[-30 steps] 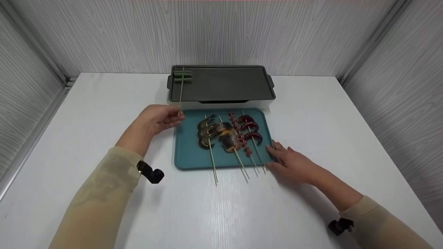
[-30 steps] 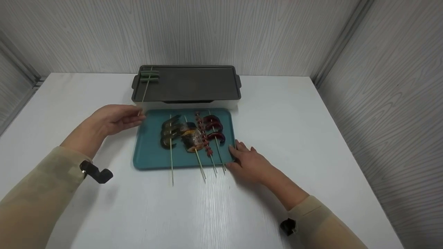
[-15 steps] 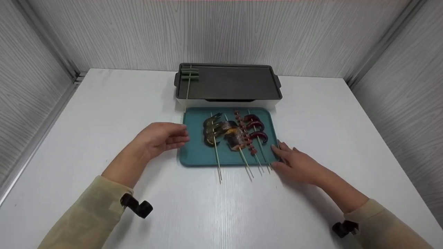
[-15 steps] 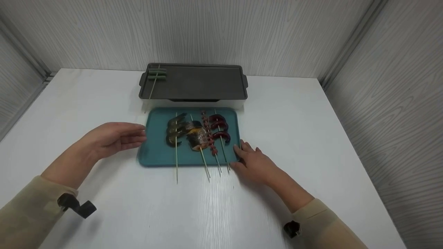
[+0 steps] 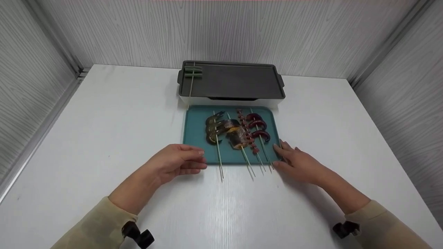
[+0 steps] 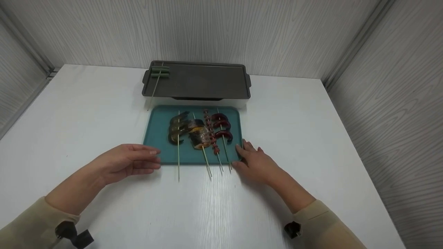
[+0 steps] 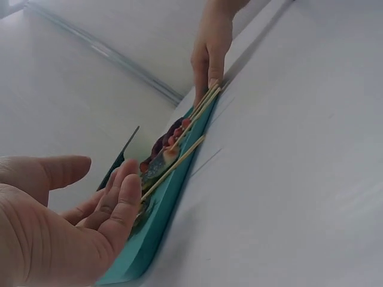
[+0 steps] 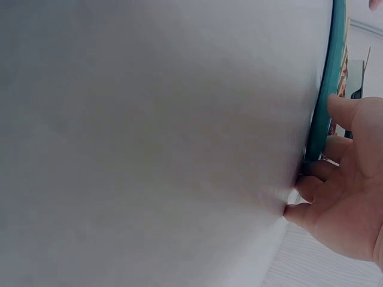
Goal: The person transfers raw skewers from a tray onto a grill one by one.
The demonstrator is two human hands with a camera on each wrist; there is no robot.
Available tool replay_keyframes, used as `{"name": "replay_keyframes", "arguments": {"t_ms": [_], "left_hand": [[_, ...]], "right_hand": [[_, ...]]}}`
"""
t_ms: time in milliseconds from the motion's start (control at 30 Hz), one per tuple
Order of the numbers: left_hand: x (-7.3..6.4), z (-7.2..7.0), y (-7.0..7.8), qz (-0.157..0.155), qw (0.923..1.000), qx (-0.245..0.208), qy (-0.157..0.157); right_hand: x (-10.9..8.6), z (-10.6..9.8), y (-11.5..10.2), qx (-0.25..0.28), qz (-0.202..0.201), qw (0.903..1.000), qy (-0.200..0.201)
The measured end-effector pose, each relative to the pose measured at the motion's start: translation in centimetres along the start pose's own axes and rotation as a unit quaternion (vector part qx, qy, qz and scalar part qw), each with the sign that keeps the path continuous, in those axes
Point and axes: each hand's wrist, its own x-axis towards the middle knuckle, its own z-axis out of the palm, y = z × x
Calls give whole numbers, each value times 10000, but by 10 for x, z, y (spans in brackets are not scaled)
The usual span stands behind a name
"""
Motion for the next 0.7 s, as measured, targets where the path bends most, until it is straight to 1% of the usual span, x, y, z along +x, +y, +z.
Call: {"name": "replay_keyframes", "arguments": {"t_ms": [133, 300, 500, 700], "left_hand": [[2, 9, -10, -74, 9999, 31, -128], [3, 16, -17, -143, 9995, -15, -295], [7, 23, -22, -287, 9992, -118, -238], [13, 30, -21, -352, 9991, 42, -242]], "right_hand": [[0, 0, 0, -18, -29, 10000, 4], [1, 1, 1, -49, -75, 10000, 17], [1, 2, 2, -82, -93, 9999, 17], [0, 1, 2, -84, -54, 9999, 15]]}}
